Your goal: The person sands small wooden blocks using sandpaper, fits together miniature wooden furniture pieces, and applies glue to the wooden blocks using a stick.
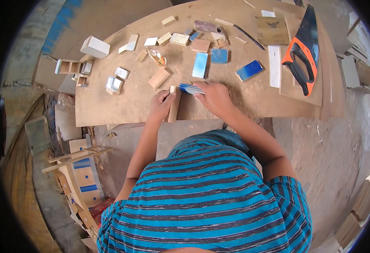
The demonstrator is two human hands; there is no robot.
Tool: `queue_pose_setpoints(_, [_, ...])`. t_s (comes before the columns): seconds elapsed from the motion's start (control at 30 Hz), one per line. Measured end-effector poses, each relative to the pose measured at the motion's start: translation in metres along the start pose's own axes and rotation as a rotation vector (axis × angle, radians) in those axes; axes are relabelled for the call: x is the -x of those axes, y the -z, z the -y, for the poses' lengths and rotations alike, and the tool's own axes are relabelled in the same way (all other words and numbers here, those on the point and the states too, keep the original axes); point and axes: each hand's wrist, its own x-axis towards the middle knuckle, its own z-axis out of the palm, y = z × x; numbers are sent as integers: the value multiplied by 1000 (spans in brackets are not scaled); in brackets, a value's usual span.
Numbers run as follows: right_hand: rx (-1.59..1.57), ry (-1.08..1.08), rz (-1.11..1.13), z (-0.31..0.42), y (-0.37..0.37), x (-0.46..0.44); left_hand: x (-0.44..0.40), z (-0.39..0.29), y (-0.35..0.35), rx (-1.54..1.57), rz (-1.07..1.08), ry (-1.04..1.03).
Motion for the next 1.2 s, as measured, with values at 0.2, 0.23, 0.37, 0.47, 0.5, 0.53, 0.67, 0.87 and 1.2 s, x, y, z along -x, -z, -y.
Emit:
queue_pose_setpoints(0.2, [53, 185, -80, -11, -8, -2, -4, -19, 1, -66, 3, 22])
queue_pose_setpoints(0.23, [45, 182, -79, -11, -9, -2, -3, -24, 2, -120, 5, -30])
queue_pose_setpoints(0.37, [-30, 172, -88, -13, -12, -1, -1, -32, 4, -258, 36, -156])
queue_pose_setpoints(0.47, [-38, 193, -124, -13, -14, 0, -1, -30, 7, -269, 59, -177])
queue_pose_setpoints(0.5, [-41, 194, -127, -14, -15, 1, -1, -30, 7, -267, 64, -182])
queue_pose_setpoints(0.53, [-45, 195, -129, -15, -16, 1, -2, -28, 8, -250, 72, -179])
queue_pose_setpoints(0.67, [-36, 160, -80, -15, -13, -1, -4, -33, 11, -244, 88, -186])
queue_pose_setpoints(0.87, [-82, 195, -73, -22, -18, -9, -5, -35, 13, -290, 91, -160])
queue_pose_setpoints(1.2, [-171, -38, 77, -11, 35, 7, -7, -23, 6, -46, 71, 11])
